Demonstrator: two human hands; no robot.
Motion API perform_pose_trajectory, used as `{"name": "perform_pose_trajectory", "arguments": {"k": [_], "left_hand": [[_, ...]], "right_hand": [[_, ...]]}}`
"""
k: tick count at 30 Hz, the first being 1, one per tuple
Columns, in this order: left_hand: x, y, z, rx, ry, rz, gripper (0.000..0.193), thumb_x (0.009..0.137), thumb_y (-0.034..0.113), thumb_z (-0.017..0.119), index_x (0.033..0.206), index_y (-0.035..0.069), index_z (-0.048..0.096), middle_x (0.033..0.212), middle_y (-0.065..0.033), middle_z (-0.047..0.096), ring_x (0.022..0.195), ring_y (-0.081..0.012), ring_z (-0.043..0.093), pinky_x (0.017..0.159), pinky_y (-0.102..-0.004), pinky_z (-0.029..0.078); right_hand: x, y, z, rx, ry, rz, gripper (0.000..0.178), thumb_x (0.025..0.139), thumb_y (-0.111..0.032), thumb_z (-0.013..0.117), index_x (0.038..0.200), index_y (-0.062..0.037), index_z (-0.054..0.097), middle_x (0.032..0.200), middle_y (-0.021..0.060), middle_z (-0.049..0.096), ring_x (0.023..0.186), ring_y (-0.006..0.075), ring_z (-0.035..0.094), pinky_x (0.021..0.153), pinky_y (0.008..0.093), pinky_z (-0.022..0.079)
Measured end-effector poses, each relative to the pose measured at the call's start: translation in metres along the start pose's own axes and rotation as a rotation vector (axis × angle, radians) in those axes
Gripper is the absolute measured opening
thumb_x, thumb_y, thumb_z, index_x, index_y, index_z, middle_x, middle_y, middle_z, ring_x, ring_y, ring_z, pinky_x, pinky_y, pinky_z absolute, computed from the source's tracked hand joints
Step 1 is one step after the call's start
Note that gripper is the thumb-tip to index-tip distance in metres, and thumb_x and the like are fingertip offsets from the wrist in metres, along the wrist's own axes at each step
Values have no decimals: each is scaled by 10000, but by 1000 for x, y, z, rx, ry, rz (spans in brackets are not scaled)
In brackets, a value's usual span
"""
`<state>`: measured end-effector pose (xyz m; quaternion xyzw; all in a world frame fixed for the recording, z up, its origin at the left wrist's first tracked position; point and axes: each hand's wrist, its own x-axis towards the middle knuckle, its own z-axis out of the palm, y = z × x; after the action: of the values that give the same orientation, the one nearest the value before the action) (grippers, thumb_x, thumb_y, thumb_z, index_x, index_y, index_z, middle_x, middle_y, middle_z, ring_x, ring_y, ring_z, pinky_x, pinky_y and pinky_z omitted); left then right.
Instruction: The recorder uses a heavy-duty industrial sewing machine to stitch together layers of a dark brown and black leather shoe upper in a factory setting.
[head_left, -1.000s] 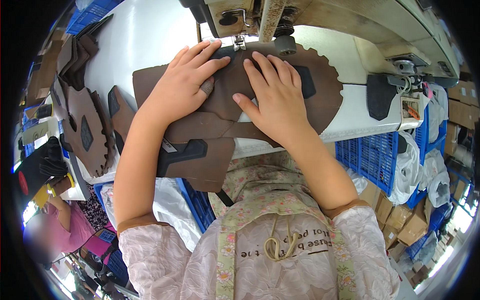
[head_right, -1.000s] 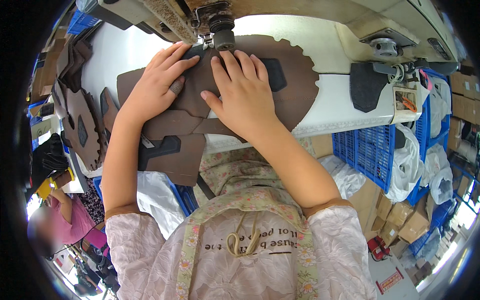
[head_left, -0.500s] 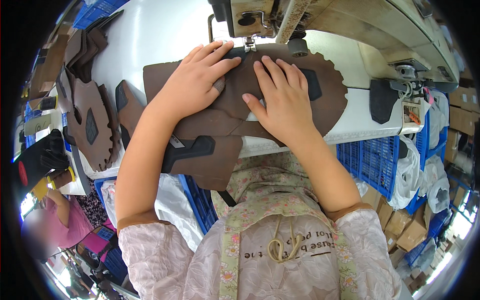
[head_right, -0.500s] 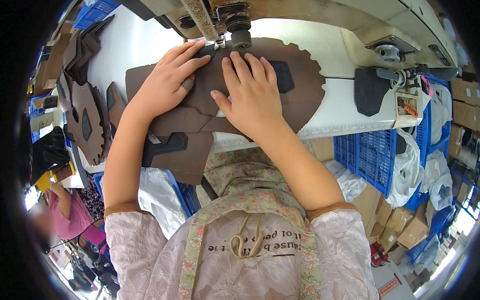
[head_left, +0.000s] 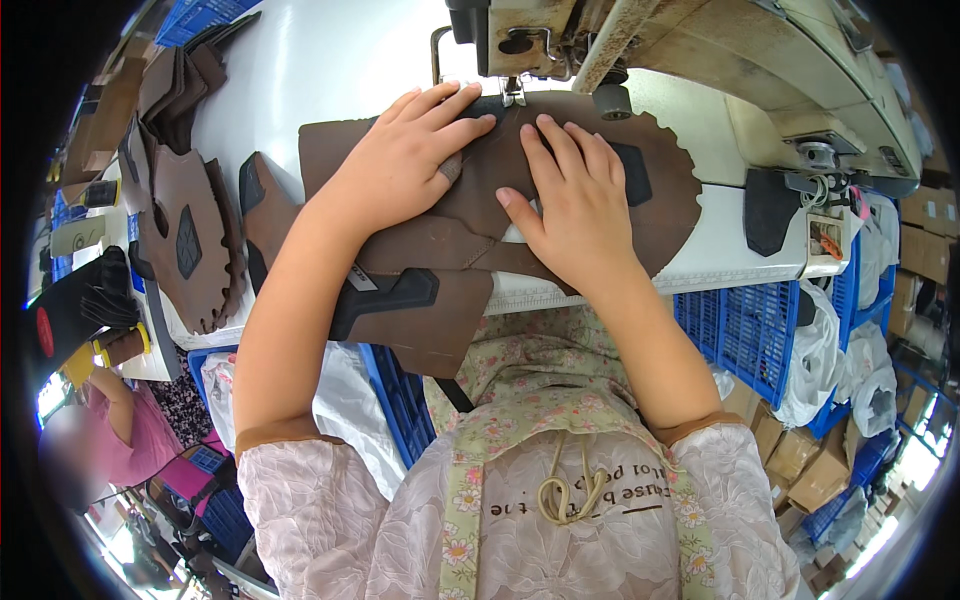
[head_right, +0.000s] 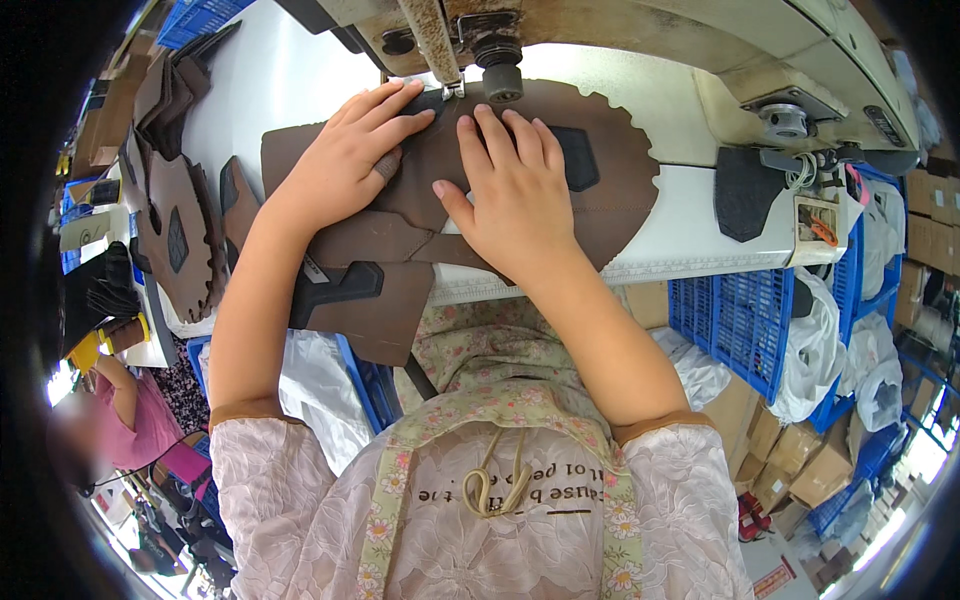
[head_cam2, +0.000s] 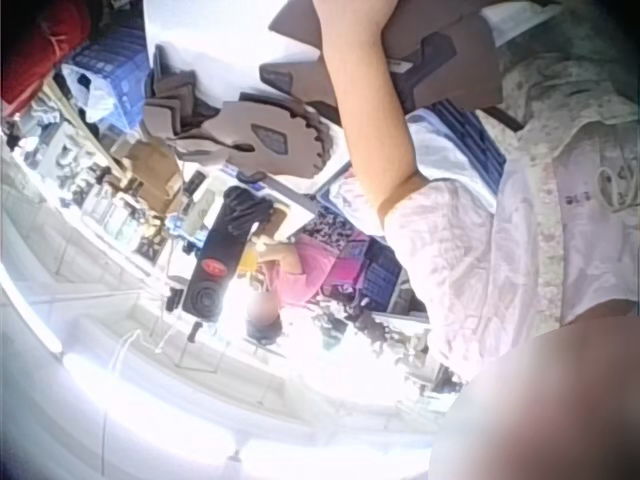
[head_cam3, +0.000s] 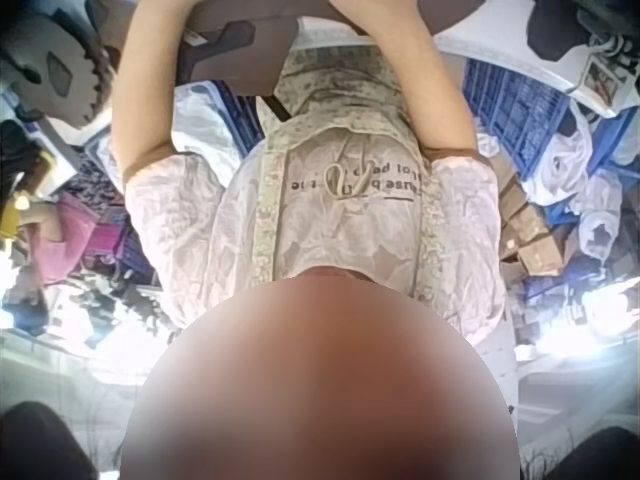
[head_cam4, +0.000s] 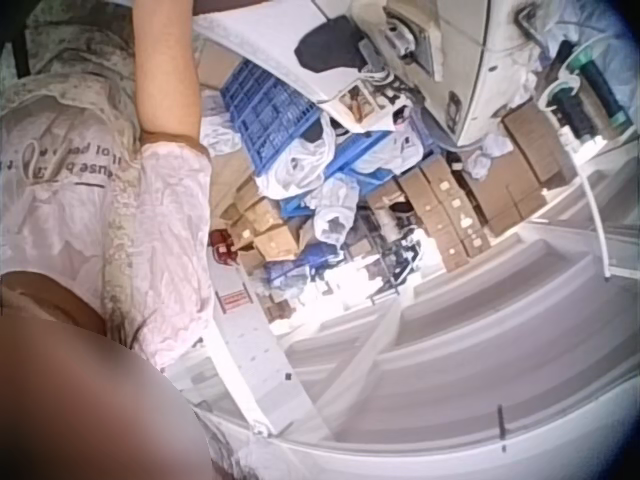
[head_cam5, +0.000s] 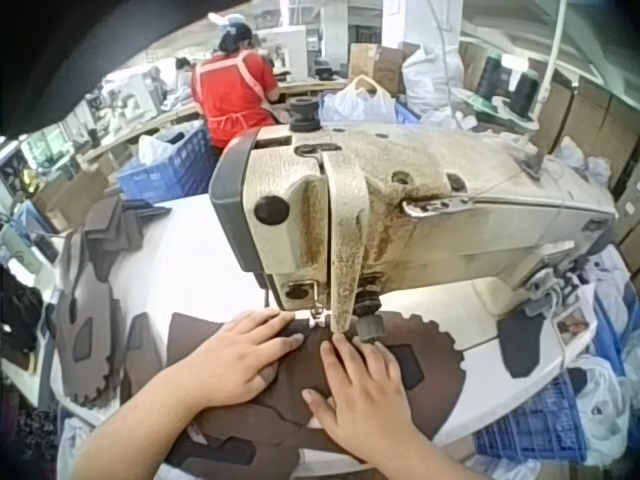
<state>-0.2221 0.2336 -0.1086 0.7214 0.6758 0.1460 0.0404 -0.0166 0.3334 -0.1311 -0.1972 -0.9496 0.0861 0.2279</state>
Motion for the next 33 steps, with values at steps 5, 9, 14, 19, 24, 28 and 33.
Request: {"name": "perform_pose_trajectory", "arguments": {"k": [5,9,14,19,24,28,33], "left_hand": [[1,1,0,16,-7,-4,490,829,10,560,1311,99,590,1515,-113,435,1422,-309,357,1174,-447,292],[2,8,-5,76,38,-3,489,828,20,567,1309,105,603,1487,-118,457,1398,-318,381,1168,-449,297],[-4,24,-16,195,-85,-95,472,833,49,595,1301,106,619,1407,-117,514,1312,-314,463,1108,-442,372],[-11,31,-24,76,-124,-96,530,788,-4,606,1310,85,610,1364,-126,531,1264,-323,496,1027,-408,458],[-13,38,-25,74,-106,-96,603,731,-42,594,1326,54,586,1386,-148,515,1285,-332,483,1054,-418,444],[-13,41,-33,20,-174,-111,690,675,-47,611,1358,24,540,1441,-162,478,1336,-339,449,1071,-416,441],[-13,43,-33,60,-249,-135,733,648,-65,613,1369,26,525,1472,-163,455,1353,-339,441,1071,-411,446]], "right_hand": [[0,1,1,16,10,2,581,859,-377,672,1279,15,580,1344,165,545,1243,336,475,1088,512,337],[0,1,-1,33,10,10,575,854,-373,678,1274,8,581,1341,164,543,1245,339,473,1088,512,339],[-1,2,-6,105,6,47,558,839,-351,700,1267,-12,586,1336,165,548,1253,346,472,1097,520,338],[-3,3,-6,109,4,53,528,831,-340,710,1244,-31,598,1354,168,557,1294,338,481,1115,511,329],[-3,8,-6,112,22,40,505,835,-340,704,1233,-45,608,1358,157,562,1299,333,485,1111,504,334],[-2,14,-7,134,23,19,498,836,-348,698,1228,-54,612,1347,146,569,1288,330,491,1109,496,337],[-1,18,-6,147,36,14,501,832,-357,699,1225,-58,615,1343,137,569,1290,321,487,1111,489,336]]}}
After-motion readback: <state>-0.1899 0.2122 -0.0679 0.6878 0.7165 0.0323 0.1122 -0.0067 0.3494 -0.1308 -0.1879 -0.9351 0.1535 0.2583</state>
